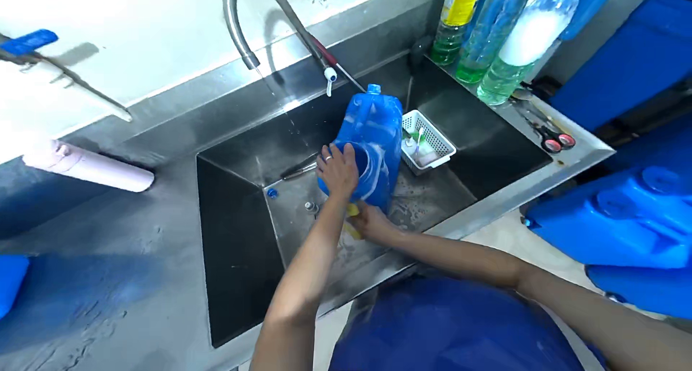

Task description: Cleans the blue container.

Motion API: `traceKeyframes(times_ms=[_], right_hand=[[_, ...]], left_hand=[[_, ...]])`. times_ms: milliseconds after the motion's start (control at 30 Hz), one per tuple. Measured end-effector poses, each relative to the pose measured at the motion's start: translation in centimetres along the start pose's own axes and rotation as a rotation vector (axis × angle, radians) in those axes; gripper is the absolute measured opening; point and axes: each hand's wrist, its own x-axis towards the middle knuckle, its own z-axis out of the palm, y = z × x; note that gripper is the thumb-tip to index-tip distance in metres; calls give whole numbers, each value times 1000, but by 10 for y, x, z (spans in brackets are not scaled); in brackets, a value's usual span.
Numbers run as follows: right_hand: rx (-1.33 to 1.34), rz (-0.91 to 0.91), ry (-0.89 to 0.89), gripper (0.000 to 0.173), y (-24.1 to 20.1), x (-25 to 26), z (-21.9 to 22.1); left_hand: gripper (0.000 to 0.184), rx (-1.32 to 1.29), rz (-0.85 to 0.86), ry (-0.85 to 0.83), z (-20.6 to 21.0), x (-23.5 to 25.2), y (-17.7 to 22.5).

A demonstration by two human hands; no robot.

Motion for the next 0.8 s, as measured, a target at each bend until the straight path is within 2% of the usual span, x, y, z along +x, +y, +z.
traceKeyframes(times_ms=[33, 67, 133, 167, 200, 233, 267, 333, 367, 433, 500, 533, 567, 600, 633, 667, 700, 733, 767, 800], right_hand=[[-4, -2, -34, 39, -5, -2, -5], [-11, -27, 19, 36, -6, 4, -20], [-53, -43, 237, 37, -2, 25, -61], [-63, -32, 355, 36, 7, 34, -69], [-75, -26, 396, 38, 14, 36, -64], [-80, -42, 352, 40, 12, 31, -47], [-90, -74, 229, 42, 2, 22, -30], [-124, -159, -49, 39, -27, 4, -14], [-160, -197, -86, 36, -41, 8, -24], [-327, -346, 25, 40, -53, 52, -65], [-552, -533, 114, 34, -45, 121, -93], [-627, -632, 116, 31, -26, 147, -87], [-674, -681, 55, 39, -13, 165, -68], [-716, -672, -87, 44, -21, 167, -45], [-778, -629, -319, 46, -44, 155, -28], [-839, -610, -581, 45, -63, 135, -18], [-894, -584, -815, 45, -76, 111, -14], [-924, -591, -964, 44, -82, 89, -18], [-899, -607, -1034, 42, -87, 74, -35], [-813, -617, -991, 38, -94, 68, -65]], left_hand=[[63, -32, 2, -33, -3, -4, 1], [62, -55, 6, -54, -6, -8, 3], [60, -74, 14, -48, -8, -10, 7], [60, -72, 24, -50, -6, -11, 7], [59, -76, 43, -61, -4, -12, 8], [59, -92, 69, -68, -5, -9, 6], [58, -155, 86, -49, -7, -4, -1], [59, -456, 71, 41, -12, -2, -33], [63, -581, 17, 81, -14, -10, -48], [85, -655, -131, 84, -10, -33, -68], [111, -655, -233, -2, 24, -53, -74], [126, -697, -255, -17, 49, -60, -72], [139, -748, -246, 18, 72, -61, -70], [145, -766, -232, 73, 86, -56, -68], [141, -735, -228, 92, 91, -52, -66], [127, -659, -227, 92, 90, -52, -66], [102, -518, -218, 123, 87, -56, -70], [87, -363, -168, 168, 84, -61, -79], [92, -257, -143, 141, 73, -64, -84], [103, -181, -84, 156, 54, -64, -80]])
